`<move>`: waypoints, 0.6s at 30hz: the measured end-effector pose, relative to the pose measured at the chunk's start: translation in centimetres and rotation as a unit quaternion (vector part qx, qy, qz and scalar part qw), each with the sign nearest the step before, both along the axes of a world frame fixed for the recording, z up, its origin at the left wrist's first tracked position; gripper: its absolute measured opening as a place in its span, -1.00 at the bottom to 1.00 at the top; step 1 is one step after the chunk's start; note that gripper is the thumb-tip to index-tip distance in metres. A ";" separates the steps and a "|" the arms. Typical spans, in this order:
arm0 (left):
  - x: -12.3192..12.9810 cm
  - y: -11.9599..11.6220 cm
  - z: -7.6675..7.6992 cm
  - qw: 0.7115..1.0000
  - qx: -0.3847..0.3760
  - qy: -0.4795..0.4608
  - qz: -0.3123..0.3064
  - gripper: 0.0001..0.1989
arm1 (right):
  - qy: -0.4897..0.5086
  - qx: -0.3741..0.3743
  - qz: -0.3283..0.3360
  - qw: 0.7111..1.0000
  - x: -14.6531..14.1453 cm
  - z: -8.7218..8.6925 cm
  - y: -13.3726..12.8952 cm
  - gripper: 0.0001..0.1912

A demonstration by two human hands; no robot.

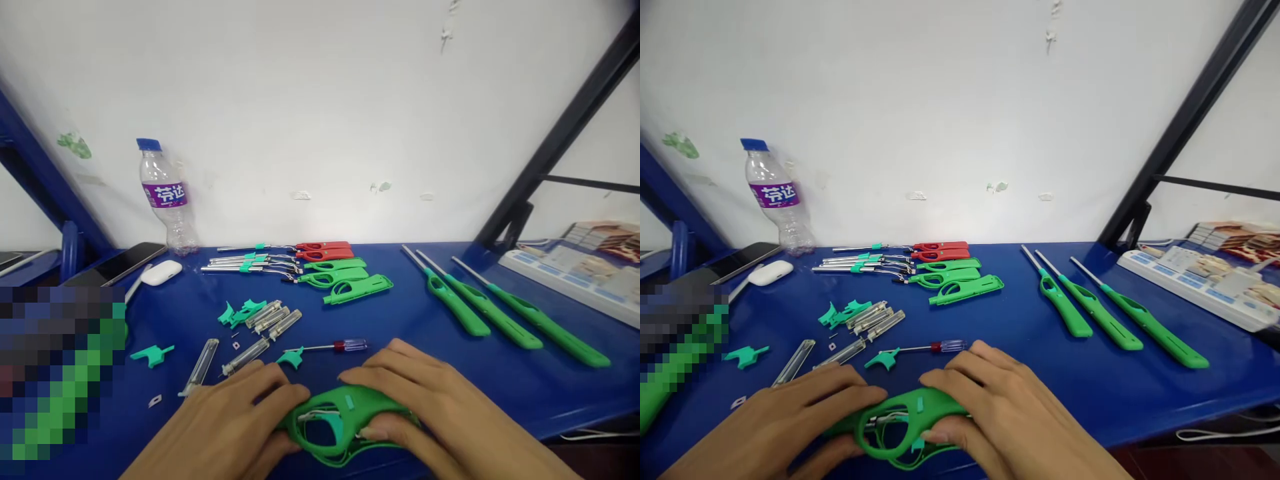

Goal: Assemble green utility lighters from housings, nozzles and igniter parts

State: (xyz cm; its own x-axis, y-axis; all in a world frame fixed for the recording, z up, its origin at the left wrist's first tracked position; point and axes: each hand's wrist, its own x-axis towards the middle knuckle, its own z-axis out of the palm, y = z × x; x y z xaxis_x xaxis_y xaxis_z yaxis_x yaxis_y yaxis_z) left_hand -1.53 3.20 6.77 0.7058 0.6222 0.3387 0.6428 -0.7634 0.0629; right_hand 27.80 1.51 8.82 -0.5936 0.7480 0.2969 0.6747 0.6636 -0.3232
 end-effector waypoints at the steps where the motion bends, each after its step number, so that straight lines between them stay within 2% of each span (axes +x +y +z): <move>1: 0.2 -0.1 0.2 1.000 -0.011 0.009 -0.003 -0.56 | 0.003 0.017 -0.001 1.000 0.2 -0.6 -0.2 -0.63; 6: 0.0 -0.2 0.6 0.996 -0.068 0.023 -0.045 -0.41 | 0.020 0.051 -0.004 0.998 0.8 -2.3 -1.3 -0.63; 11: 0.0 -0.1 -0.4 0.997 -0.067 0.024 -0.029 -0.34 | 0.058 0.082 -0.034 0.994 0.9 -3.2 -1.5 -0.65; 18: 0.4 -0.2 -0.9 0.996 -0.081 0.026 0.001 -0.51 | 0.071 -0.030 -0.066 0.995 0.7 -4.7 -1.4 -0.74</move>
State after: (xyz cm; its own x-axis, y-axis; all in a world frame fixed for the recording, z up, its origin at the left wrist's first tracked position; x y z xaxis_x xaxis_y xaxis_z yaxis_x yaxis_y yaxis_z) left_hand -1.13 3.03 5.85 0.7189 0.6669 0.1960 0.6494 -0.7450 0.1525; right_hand 28.51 0.08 4.17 -0.4447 0.8354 0.3232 0.6995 0.5492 -0.4572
